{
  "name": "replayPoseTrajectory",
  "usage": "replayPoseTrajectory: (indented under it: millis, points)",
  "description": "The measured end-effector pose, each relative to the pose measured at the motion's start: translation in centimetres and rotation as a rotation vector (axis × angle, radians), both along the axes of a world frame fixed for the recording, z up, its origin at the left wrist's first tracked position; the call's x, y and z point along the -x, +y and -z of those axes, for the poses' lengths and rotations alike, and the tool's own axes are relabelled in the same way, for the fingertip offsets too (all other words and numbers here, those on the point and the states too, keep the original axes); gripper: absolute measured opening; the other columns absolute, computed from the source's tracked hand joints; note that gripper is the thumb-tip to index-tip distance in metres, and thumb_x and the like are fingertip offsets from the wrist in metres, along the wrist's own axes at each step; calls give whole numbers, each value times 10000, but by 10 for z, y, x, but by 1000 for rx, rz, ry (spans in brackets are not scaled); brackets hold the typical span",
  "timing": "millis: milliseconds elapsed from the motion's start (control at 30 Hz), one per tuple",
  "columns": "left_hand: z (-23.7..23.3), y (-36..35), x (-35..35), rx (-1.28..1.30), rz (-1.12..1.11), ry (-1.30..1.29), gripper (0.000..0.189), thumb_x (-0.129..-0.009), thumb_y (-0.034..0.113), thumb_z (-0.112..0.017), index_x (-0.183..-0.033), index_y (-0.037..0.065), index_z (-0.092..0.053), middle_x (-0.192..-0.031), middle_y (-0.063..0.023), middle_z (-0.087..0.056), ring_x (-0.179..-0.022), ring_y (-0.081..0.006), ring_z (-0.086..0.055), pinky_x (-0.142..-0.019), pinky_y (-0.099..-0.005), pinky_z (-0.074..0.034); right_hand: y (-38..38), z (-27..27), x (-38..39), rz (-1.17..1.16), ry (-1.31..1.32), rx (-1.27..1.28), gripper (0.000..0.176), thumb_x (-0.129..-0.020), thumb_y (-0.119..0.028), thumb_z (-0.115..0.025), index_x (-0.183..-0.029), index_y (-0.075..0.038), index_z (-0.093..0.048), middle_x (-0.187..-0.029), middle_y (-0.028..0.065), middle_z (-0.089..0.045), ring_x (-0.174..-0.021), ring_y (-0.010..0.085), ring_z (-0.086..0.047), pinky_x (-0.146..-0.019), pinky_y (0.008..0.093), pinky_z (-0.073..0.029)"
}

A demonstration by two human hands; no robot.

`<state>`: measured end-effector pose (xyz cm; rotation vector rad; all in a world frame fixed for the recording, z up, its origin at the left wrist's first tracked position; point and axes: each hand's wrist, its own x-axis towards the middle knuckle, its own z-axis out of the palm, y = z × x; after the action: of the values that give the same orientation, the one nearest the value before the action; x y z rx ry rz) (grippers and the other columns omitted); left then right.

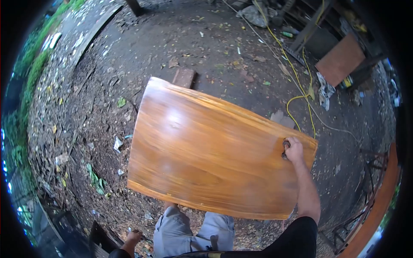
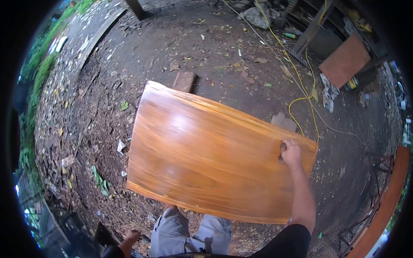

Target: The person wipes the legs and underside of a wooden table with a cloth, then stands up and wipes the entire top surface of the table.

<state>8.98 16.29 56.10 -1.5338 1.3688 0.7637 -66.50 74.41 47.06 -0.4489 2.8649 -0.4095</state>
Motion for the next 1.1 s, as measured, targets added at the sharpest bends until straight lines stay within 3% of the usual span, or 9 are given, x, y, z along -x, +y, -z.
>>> replayPoseTrajectory:
  millis: [167, 267, 300, 400, 433, 567, 733, 933, 1100]
  points:
    - [47, -10, -120, 58, 104, 54, 433, -910, 431, -567, -982, 23, -696, -922, -189, -727, -748, -308, -727, -738, -394, -570, -136, 14, -4, -195, -34, 127, 237, -735, -21, -712, -961, -88, -697, -959, 145, -680, -907, 351, -668, -794, 437, -549]
    - [39, -7, -141, 87, 24, 25, 227, -866, 146, -640, -999, -36, -662, -800, -109, -683, -662, -247, -704, -538, -365, -561, -232, 24, -11, -252, -52, 154, 195, -769, -43, -679, -958, -85, -698, -965, 144, -681, -898, 350, -669, -795, 440, -553]
    - [29, -2, -137, 31, -253, 42, 388, -925, 377, -619, -1024, 9, -692, -941, -163, -732, -734, -267, -735, -643, -384, -592, -266, 27, -12, -263, -60, 155, 181, -784, -53, -663, -960, -82, -698, -972, 145, -681, -898, 351, -669, -800, 441, -554]
    - [19, 3, -143, 85, -521, 74, 381, -917, 350, -648, -1000, -20, -689, -905, -142, -730, -728, -243, -739, -580, -373, -593, -371, 36, -19, -304, -32, 213, 155, -779, -68, -666, -928, -90, -699, -944, 142, -682, -868, 350, -674, -776, 448, -557]
    - [21, -2, -150, 56, -529, -55, 263, -875, 168, -644, -1030, -43, -645, -831, -147, -689, -629, -283, -709, -508, -385, -563, -407, 37, -20, -314, -23, 222, 149, -776, -72, -665, -919, -94, -699, -936, 144, -681, -864, 350, -673, -772, 449, -556]
    - [33, 3, -176, 29, -673, -18, 266, -877, 168, -645, -1041, -41, -643, -843, -148, -688, -638, -282, -707, -513, -383, -563, -541, 54, -27, -367, -3, 271, 152, -777, -94, -655, -922, -89, -700, -918, 152, -677, -852, 357, -668, -765, 451, -553]
    - [50, 3, -188, 6, -769, 24, 271, -880, 167, -646, -1055, -39, -641, -857, -148, -686, -648, -280, -705, -519, -382, -563, -685, 53, -39, -334, -72, 171, 213, -816, -120, -626, -1008, -88, -710, -1047, 167, -669, -982, 349, -661, -859, 447, -546]
    - [64, -6, -191, -8, -791, 52, 277, -883, 167, -647, -1072, -35, -638, -875, -149, -684, -660, -278, -702, -527, -380, -563, -783, 52, -39, -228, -171, 250, 304, -822, -89, -599, -1105, -107, -706, -1142, 164, -659, -1076, 345, -644, -938, 428, -528]
    - [73, -35, -183, -22, -742, 67, 283, -886, 166, -647, -1086, -33, -636, -889, -150, -682, -671, -276, -699, -533, -378, -563, -776, 26, -23, -152, -172, 196, 286, -827, -122, -636, -1106, -102, -697, -1218, 154, -631, -1123, 324, -633, -960, 427, -523]
